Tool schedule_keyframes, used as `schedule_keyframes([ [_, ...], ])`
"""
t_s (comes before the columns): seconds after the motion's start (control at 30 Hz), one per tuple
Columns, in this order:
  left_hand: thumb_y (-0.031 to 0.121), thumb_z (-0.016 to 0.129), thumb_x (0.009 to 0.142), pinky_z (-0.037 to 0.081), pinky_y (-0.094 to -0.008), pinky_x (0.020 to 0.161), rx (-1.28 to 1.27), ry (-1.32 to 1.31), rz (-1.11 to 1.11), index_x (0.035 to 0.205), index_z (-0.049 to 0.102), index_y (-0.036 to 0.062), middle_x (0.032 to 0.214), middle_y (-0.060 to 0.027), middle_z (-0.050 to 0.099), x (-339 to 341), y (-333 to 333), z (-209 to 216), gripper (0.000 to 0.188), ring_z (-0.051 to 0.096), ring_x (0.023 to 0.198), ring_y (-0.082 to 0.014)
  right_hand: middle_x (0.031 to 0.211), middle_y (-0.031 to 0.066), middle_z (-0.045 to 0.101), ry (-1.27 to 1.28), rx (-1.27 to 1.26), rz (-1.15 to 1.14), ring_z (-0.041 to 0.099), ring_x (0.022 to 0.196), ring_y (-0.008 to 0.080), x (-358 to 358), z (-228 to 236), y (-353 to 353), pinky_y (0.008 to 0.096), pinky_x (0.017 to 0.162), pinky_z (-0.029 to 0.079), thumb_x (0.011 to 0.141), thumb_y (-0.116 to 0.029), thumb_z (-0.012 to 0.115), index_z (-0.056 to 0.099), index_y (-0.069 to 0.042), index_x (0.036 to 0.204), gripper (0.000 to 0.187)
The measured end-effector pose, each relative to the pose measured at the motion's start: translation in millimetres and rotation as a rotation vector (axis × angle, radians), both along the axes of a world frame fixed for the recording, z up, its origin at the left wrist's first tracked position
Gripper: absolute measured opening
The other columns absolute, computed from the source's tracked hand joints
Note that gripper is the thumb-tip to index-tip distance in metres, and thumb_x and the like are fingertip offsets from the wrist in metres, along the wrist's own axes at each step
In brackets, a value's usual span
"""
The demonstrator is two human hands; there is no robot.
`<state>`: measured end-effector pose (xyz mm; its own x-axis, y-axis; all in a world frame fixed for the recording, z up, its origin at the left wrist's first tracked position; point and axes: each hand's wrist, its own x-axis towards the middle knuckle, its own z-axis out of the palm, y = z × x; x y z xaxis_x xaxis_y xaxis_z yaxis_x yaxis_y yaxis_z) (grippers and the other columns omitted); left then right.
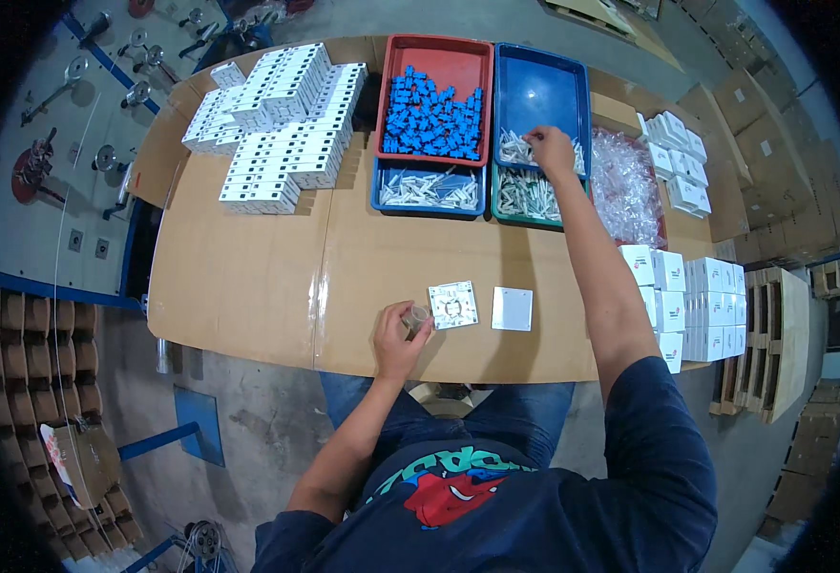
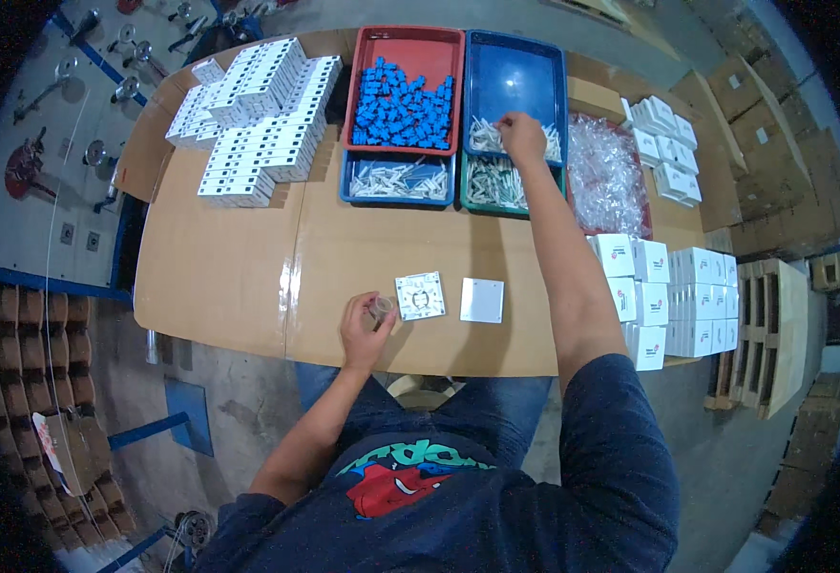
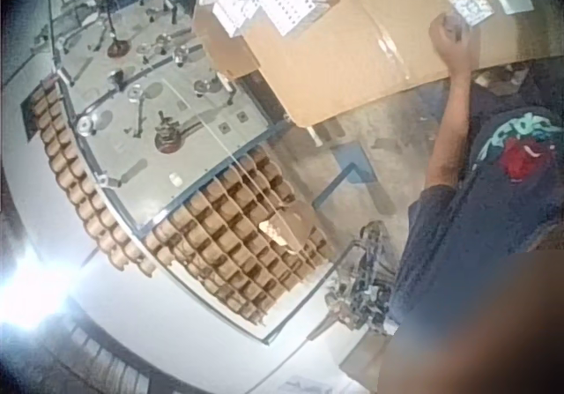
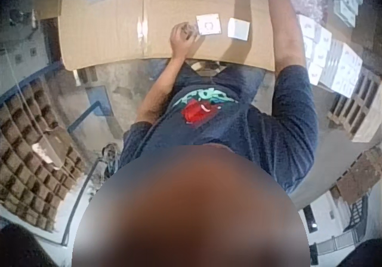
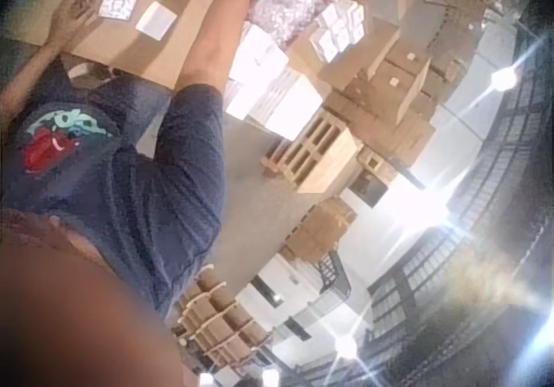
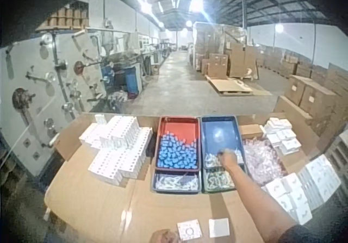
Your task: The recorder is sorting and packaging small electronic or industrial components into boxes and plastic bags.
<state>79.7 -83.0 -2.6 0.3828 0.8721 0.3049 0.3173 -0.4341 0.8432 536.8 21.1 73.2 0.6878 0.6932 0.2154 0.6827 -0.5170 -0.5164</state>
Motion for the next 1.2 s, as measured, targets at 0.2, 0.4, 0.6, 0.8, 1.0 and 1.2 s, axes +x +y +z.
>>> schedule_keyframes([
  [0.2, 0.020, 0.084, 0.076, 0.054, -0.0362, 0.079, 0.005, -0.003, 0.018, 0.108, 0.064, 0.0027, 0.101, -0.0115, 0.065, -1.9, -3.8, -0.5, 0.041, 0.065, 0.093, -0.0274, 0.084, 0.0140, 0.073, -0.050, 0.154, -0.024, 0.070, 0.076, 0.0292, 4.0, -2.1, -27.1, 0.0391, 0.068, 0.054, 0.084, -0.027, 0.075, 0.077, -0.010, 0.096, 0.021],
  [0.4, 0.020, 0.085, 0.075, 0.053, -0.0352, 0.079, -0.009, -0.013, 0.039, 0.107, 0.065, 0.0031, 0.100, -0.0108, 0.066, -1.4, -1.0, 6.7, 0.041, 0.065, 0.091, -0.0264, 0.076, 0.0044, 0.069, 0.415, 0.247, 0.150, 0.057, 0.057, 0.0084, -64.6, -9.6, -66.6, 0.0252, 0.054, 0.045, 0.091, -0.013, 0.067, 0.074, -0.003, 0.109, 0.022],
  [0.6, 0.023, 0.085, 0.073, 0.053, -0.0356, 0.080, 0.042, -0.016, 0.019, 0.106, 0.066, 0.0043, 0.101, -0.0094, 0.066, -1.3, 1.8, 10.9, 0.042, 0.064, 0.092, -0.0262, 0.078, -0.0007, 0.067, 0.771, 0.123, 0.324, 0.053, 0.059, 0.0046, -211.9, -28.5, -143.2, 0.0220, 0.053, 0.042, 0.088, -0.007, 0.070, 0.070, -0.001, 0.096, 0.010],
  [0.8, 0.022, 0.084, 0.073, 0.051, -0.0371, 0.083, 0.089, -0.005, -0.004, 0.107, 0.067, 0.0059, 0.103, -0.0092, 0.065, -5.7, -0.1, 7.3, 0.042, 0.063, 0.097, -0.0275, 0.078, 0.0005, 0.067, 0.774, 0.131, 0.406, 0.051, 0.060, 0.0047, -289.9, -33.0, -169.6, 0.0227, 0.056, 0.042, 0.089, -0.010, 0.072, 0.070, -0.002, 0.097, 0.012],
  [1.0, 0.017, 0.082, 0.071, 0.051, -0.0382, 0.086, 0.050, -0.029, -0.015, 0.110, 0.067, 0.0068, 0.107, -0.0094, 0.064, -8.2, -2.6, 3.3, 0.043, 0.061, 0.101, -0.0289, 0.089, 0.0028, 0.067, 0.605, 0.093, 0.550, 0.051, 0.068, 0.0077, -305.2, -29.3, -168.6, 0.0236, 0.063, 0.043, 0.091, -0.013, 0.069, 0.072, -0.002, 0.099, 0.014],
  [1.2, 0.020, 0.083, 0.073, 0.050, -0.0378, 0.087, 0.033, -0.018, -0.006, 0.109, 0.068, 0.0056, 0.105, -0.0098, 0.065, -5.5, -2.9, 2.3, 0.041, 0.061, 0.101, -0.0294, 0.084, 0.0056, 0.066, 0.652, 0.090, 0.500, 0.051, 0.063, 0.0106, -293.6, -36.8, -171.7, 0.0263, 0.059, 0.042, 0.092, -0.014, 0.068, 0.071, -0.001, 0.099, 0.016],
])
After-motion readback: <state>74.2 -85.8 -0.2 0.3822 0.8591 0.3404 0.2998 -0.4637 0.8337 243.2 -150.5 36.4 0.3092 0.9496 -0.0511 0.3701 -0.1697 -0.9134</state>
